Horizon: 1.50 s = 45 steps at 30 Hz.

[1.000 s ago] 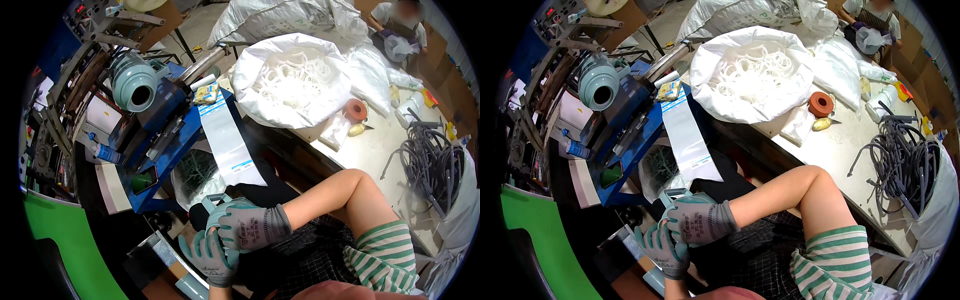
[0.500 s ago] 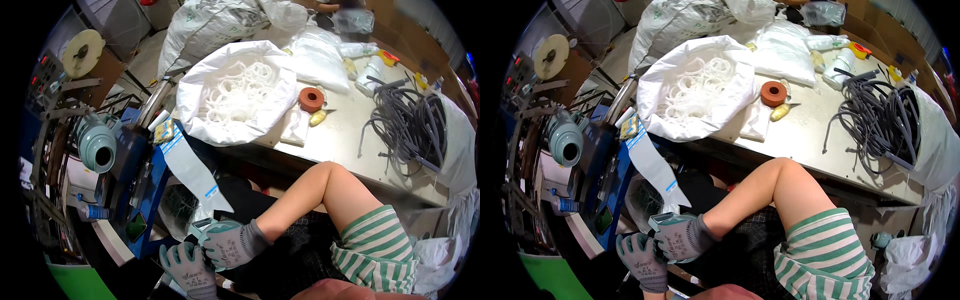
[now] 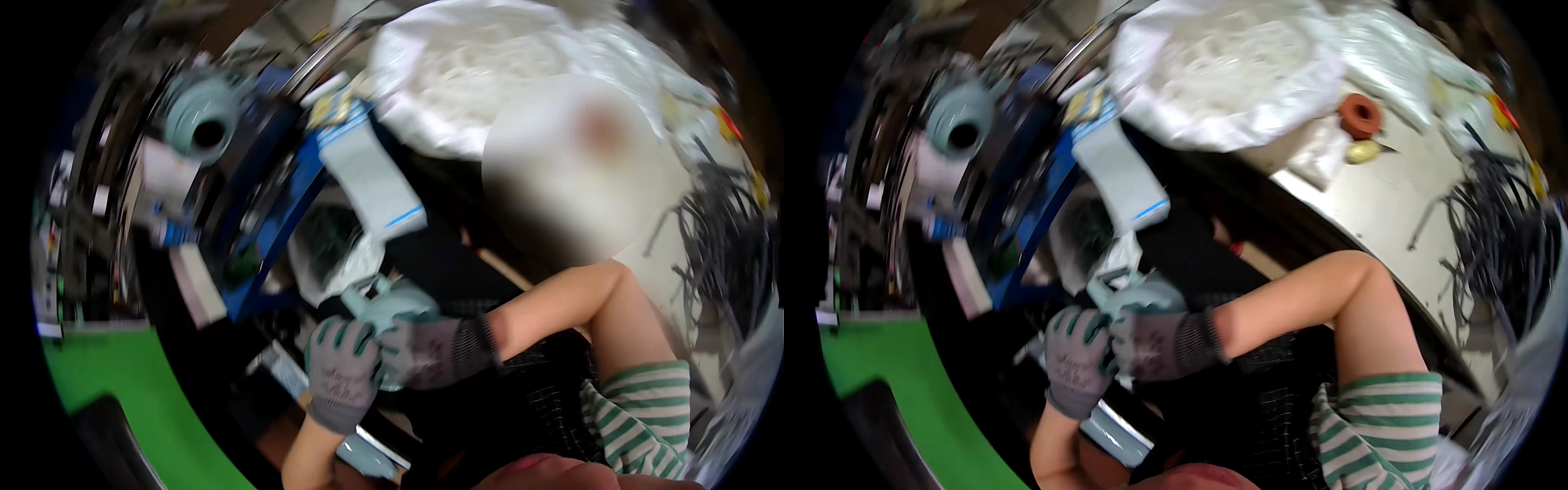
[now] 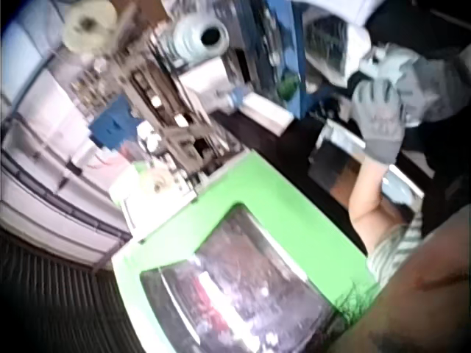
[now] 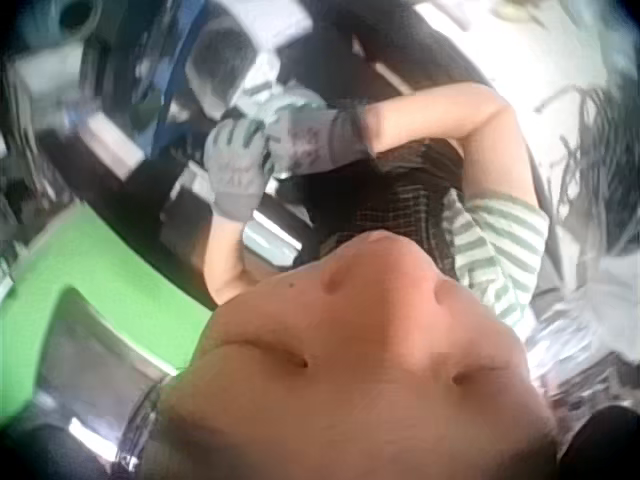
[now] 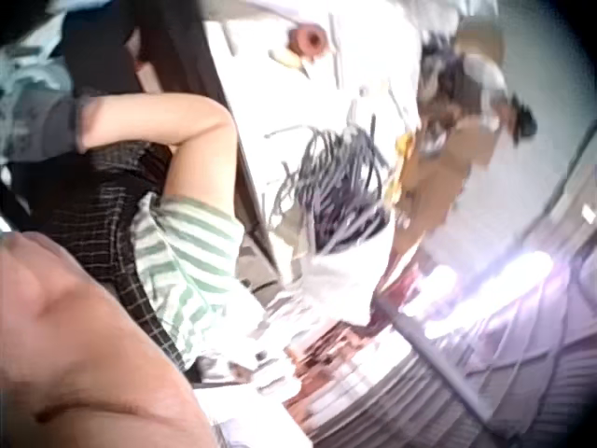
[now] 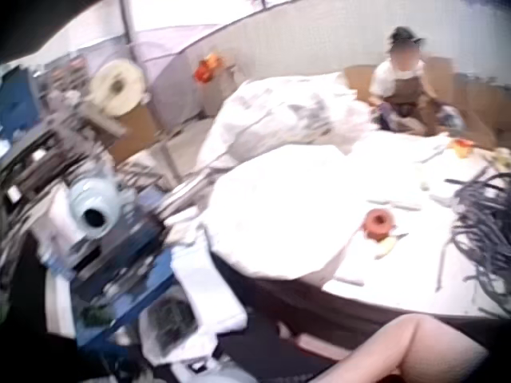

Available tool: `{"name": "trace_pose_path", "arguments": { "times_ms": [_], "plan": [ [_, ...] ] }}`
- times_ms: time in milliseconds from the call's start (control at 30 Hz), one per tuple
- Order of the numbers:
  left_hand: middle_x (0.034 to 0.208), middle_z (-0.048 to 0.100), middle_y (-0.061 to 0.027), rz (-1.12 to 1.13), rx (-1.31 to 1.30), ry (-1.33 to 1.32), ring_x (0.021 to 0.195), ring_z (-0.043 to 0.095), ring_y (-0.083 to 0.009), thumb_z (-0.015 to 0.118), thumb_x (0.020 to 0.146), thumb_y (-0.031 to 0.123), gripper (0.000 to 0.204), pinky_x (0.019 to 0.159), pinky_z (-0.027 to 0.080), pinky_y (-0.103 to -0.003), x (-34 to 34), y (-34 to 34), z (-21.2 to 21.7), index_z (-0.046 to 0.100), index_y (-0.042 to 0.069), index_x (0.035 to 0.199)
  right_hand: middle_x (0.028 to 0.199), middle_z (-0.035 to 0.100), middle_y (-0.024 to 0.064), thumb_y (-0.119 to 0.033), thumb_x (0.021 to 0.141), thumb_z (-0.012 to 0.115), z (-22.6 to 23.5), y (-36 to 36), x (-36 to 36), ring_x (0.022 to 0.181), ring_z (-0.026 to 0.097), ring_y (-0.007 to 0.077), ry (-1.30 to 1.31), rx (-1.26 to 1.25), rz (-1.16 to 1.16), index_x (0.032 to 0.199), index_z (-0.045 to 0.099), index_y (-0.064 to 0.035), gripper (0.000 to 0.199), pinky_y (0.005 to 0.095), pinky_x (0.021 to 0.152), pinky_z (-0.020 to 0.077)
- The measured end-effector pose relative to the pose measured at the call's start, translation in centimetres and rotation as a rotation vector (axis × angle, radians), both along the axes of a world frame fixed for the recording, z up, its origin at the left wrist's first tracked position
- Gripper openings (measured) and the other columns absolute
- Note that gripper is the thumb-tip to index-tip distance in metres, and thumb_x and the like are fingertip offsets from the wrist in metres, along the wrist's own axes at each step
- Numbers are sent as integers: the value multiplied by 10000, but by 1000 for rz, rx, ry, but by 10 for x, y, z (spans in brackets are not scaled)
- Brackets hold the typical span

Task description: The person assembles light blue plastic kettles by inserting a grey handle into the body and securing it with a white plastic ring. The person handles the kettle body, handle, and ring one at a time, repeatedly performing the assembly process in a workshop setting.

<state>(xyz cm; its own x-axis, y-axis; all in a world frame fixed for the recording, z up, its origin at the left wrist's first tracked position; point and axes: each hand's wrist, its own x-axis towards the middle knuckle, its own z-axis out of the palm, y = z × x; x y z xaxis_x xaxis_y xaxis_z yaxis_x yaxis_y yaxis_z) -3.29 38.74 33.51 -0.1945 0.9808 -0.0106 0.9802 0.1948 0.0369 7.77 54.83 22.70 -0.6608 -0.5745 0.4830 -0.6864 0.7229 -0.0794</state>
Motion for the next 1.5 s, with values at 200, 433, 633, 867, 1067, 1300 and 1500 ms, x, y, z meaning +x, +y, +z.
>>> {"name": "trace_pose_path", "arguments": {
  "times_ms": [200,433,633,867,1067,1300,1500],
  "plan": [
    [1175,637,-112,2,-74,0,1054,613,-343,708,690,121,209,930,504,-497,6,-6,4,703,61,890,1214,691,96,-306,1014,561,49,7,1,1149,641,315,-371,14,110,1257,706,-176,311,501,943,531],
    [1149,671,-89,96,-55,88,979,643,-308,701,697,131,183,825,536,-448,17,-9,1,709,78,872,1217,697,89,-309,972,658,59,19,-2,1162,653,285,-431,-86,136,1265,716,-173,328,453,978,538],
    [992,699,-103,229,263,-260,923,674,-337,811,657,122,239,755,549,-459,-7,-26,-23,695,80,861,1303,634,144,-224,820,865,27,62,-20,1209,621,229,-434,-1610,-326,1453,510,-14,755,417,1106,472],
    [1138,728,-136,303,735,-370,1034,703,-336,851,767,71,465,904,565,-439,-44,-5,-26,677,37,1196,1098,742,108,-216,844,888,-97,150,-131,1104,671,165,-899,-1581,-481,1264,661,72,558,288,908,554],
    [1213,690,-151,326,785,-347,1091,677,-351,847,811,134,474,933,551,-441,-77,25,-46,661,39,1236,1153,720,113,-287,879,872,-100,151,-136,1078,669,164,-702,-1770,-699,1326,605,86,641,288,972,529],
    [1231,648,-168,413,701,-464,1129,669,-310,815,866,211,511,975,546,-425,-104,52,-69,620,28,1301,981,718,41,-253,948,800,-60,125,-120,878,646,83,-911,-1879,-226,1212,701,46,411,254,813,541],
    [1231,662,-89,219,597,-40,1165,601,-302,854,783,298,538,1040,449,-450,-104,74,-64,691,121,1264,948,739,41,-70,871,812,-33,113,-105,772,653,53,-886,-1744,-398,1248,669,63,425,221,702,539]
  ]
}}
